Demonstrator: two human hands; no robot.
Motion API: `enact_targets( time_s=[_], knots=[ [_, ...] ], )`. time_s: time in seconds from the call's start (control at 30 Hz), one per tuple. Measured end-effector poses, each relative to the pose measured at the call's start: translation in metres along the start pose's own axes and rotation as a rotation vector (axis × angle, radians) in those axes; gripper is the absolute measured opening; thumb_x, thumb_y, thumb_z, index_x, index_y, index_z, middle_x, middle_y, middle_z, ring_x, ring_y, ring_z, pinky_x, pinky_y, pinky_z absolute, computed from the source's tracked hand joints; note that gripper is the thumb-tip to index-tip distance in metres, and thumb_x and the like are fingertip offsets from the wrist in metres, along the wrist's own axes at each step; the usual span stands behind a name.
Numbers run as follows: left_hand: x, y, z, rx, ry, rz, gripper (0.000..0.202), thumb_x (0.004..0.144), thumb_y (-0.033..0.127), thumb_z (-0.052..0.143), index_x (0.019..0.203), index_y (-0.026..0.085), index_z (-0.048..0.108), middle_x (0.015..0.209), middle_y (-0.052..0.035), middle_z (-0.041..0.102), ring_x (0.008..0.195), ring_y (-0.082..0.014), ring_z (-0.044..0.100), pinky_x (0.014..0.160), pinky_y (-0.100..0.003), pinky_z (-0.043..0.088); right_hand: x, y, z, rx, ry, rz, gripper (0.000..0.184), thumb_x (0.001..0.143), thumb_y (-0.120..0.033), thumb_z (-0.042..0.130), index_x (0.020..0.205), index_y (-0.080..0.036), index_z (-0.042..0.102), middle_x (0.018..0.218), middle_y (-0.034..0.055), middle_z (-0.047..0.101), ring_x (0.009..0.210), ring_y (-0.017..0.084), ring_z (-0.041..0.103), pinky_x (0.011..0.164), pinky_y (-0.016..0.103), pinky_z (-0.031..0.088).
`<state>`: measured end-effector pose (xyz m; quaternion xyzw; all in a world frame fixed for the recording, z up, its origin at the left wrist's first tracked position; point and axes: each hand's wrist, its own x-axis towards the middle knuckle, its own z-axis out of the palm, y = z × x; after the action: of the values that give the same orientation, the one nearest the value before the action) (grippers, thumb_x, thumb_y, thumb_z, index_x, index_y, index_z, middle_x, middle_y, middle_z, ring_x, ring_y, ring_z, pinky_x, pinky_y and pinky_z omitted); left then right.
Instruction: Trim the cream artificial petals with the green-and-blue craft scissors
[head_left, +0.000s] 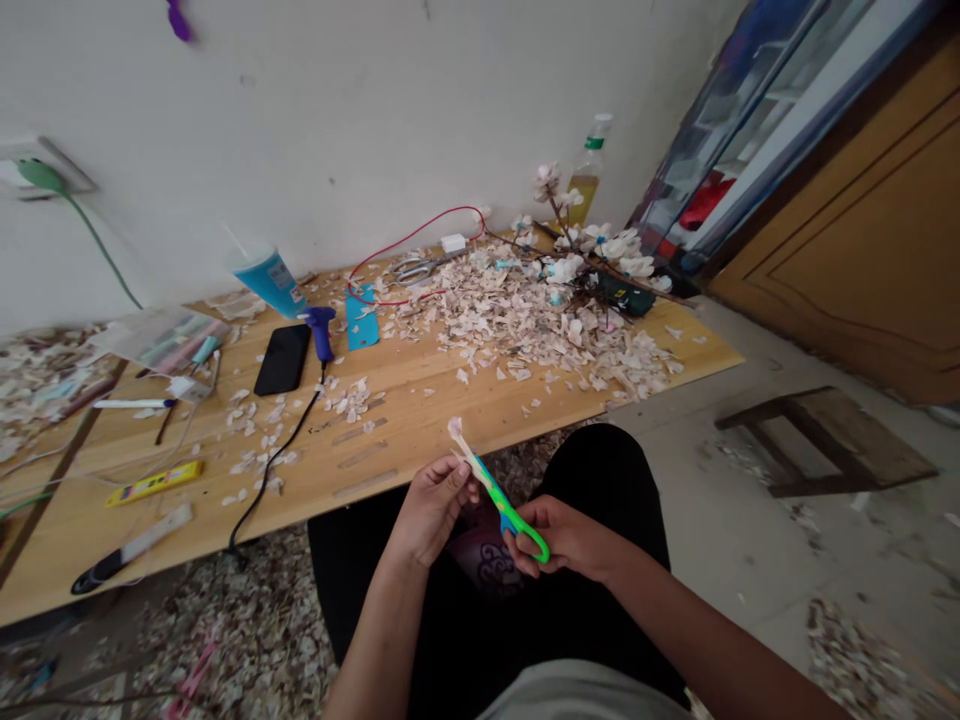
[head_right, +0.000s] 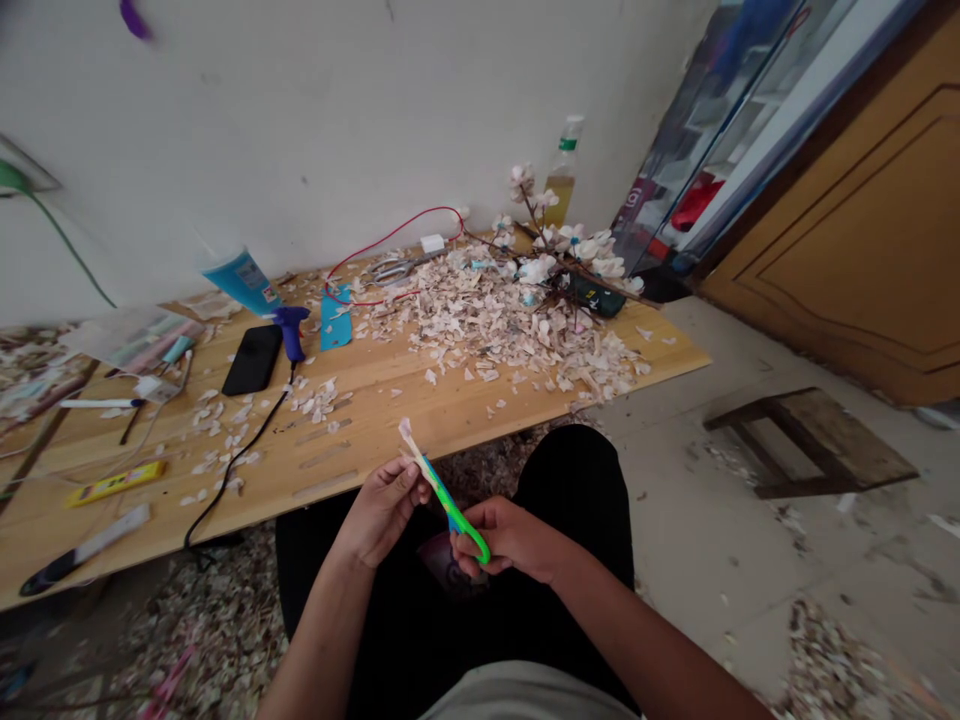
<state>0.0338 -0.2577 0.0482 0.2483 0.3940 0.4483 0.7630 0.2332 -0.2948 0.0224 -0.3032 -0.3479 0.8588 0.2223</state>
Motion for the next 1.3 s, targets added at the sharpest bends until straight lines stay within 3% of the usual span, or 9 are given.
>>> enact_targets(
  time_s=[0.23, 0.37, 0.43, 0.5, 0.57, 0.67, 0.8, 1.03, 1.3],
  knots=[
    [0.006, -0.001, 0.001, 0.059, 0.04, 0.02, 0.031, 0.073, 0.038, 0.081, 0.085, 0.012, 0.07, 0.068, -0.002, 0.064, 0.061, -0.0098, 0.057, 0.062, -0.022, 0.049, -0.003, 0.001, -0.001, -0.027, 0.023, 0.005, 0.043, 0.072, -0.051, 0.078, 0.07, -0.012, 0.061, 0.055, -0.0015, 0.056, 0.042, 0.003, 0.031, 0.04, 0.021, 0.013],
    [0.001, 0.0, 0.001, 0.224, 0.243, 0.199, 0.034, 0.074, 0.042, 0.079, 0.09, 0.015, 0.066, 0.077, -0.0014, 0.063, 0.064, -0.0114, 0.057, 0.06, -0.023, 0.049, -0.006, -0.001, -0.002, -0.043, 0.043, 0.0, 0.044, 0.072, -0.053, 0.077, 0.071, -0.012, 0.06, 0.055, -0.0017, 0.055, 0.043, 0.003, 0.031, 0.041, 0.021, 0.013],
    [-0.009, 0.002, 0.004, 0.347, 0.357, 0.314, 0.039, 0.075, 0.039, 0.078, 0.106, 0.019, 0.065, 0.094, -0.0036, 0.066, 0.069, -0.0118, 0.059, 0.061, -0.023, 0.049, -0.01, -0.003, -0.001, -0.105, 0.075, 0.01, 0.042, 0.073, -0.051, 0.077, 0.07, -0.013, 0.06, 0.055, -0.0021, 0.056, 0.044, 0.004, 0.032, 0.042, 0.021, 0.015],
    [-0.019, 0.005, 0.009, 0.417, 0.393, 0.375, 0.043, 0.076, 0.035, 0.078, 0.116, 0.023, 0.065, 0.11, -0.0065, 0.066, 0.078, -0.013, 0.061, 0.068, -0.024, 0.05, -0.014, -0.005, 0.0, -0.177, 0.1, 0.015, 0.039, 0.074, -0.049, 0.076, 0.07, -0.013, 0.06, 0.056, -0.0021, 0.057, 0.047, 0.005, 0.036, 0.045, 0.021, 0.02],
    [-0.024, 0.006, 0.014, 0.387, 0.333, 0.341, 0.038, 0.078, 0.034, 0.076, 0.114, 0.022, 0.069, 0.107, -0.0074, 0.068, 0.08, -0.0139, 0.061, 0.072, -0.024, 0.05, -0.017, -0.005, 0.002, -0.228, 0.091, 0.019, 0.038, 0.075, -0.048, 0.075, 0.071, -0.013, 0.061, 0.056, -0.0015, 0.058, 0.05, 0.007, 0.041, 0.048, 0.021, 0.025],
    [-0.02, 0.004, 0.019, 0.203, 0.196, 0.217, 0.027, 0.076, 0.035, 0.078, 0.097, 0.019, 0.074, 0.084, -0.0035, 0.07, 0.069, -0.0121, 0.059, 0.068, -0.024, 0.048, -0.019, -0.002, 0.003, -0.251, 0.032, 0.031, 0.039, 0.075, -0.05, 0.075, 0.074, -0.013, 0.062, 0.06, -0.0004, 0.06, 0.053, 0.008, 0.047, 0.052, 0.022, 0.03],
    [-0.01, 0.001, 0.021, 0.031, 0.203, 0.178, 0.022, 0.065, 0.03, 0.086, 0.076, 0.017, 0.073, 0.072, -0.0005, 0.068, 0.064, -0.0099, 0.058, 0.067, -0.022, 0.047, -0.02, -0.002, 0.004, -0.241, -0.007, 0.027, 0.04, 0.074, -0.049, 0.077, 0.085, -0.013, 0.063, 0.069, -0.0008, 0.059, 0.062, 0.009, 0.049, 0.058, 0.022, 0.034],
    [-0.006, -0.004, 0.022, -0.023, 0.218, 0.151, 0.023, 0.062, 0.027, 0.088, 0.077, 0.017, 0.074, 0.072, -0.0003, 0.068, 0.065, -0.0089, 0.058, 0.067, -0.021, 0.047, -0.023, -0.009, 0.007, -0.231, -0.022, -0.022, 0.038, 0.078, -0.049, 0.07, 0.09, -0.014, 0.06, 0.073, -0.0009, 0.053, 0.064, 0.009, 0.042, 0.055, 0.021, 0.03],
    [-0.009, -0.009, 0.02, -0.053, 0.165, 0.069, 0.026, 0.062, 0.028, 0.089, 0.079, 0.015, 0.074, 0.077, -0.0017, 0.068, 0.068, -0.0099, 0.06, 0.069, -0.023, 0.049, -0.021, -0.017, 0.013, -0.213, 0.038, 0.026, 0.027, 0.068, -0.037, 0.068, 0.081, -0.015, 0.06, 0.069, -0.0009, 0.056, 0.058, 0.008, 0.041, 0.052, 0.021, 0.028]
  ],
)
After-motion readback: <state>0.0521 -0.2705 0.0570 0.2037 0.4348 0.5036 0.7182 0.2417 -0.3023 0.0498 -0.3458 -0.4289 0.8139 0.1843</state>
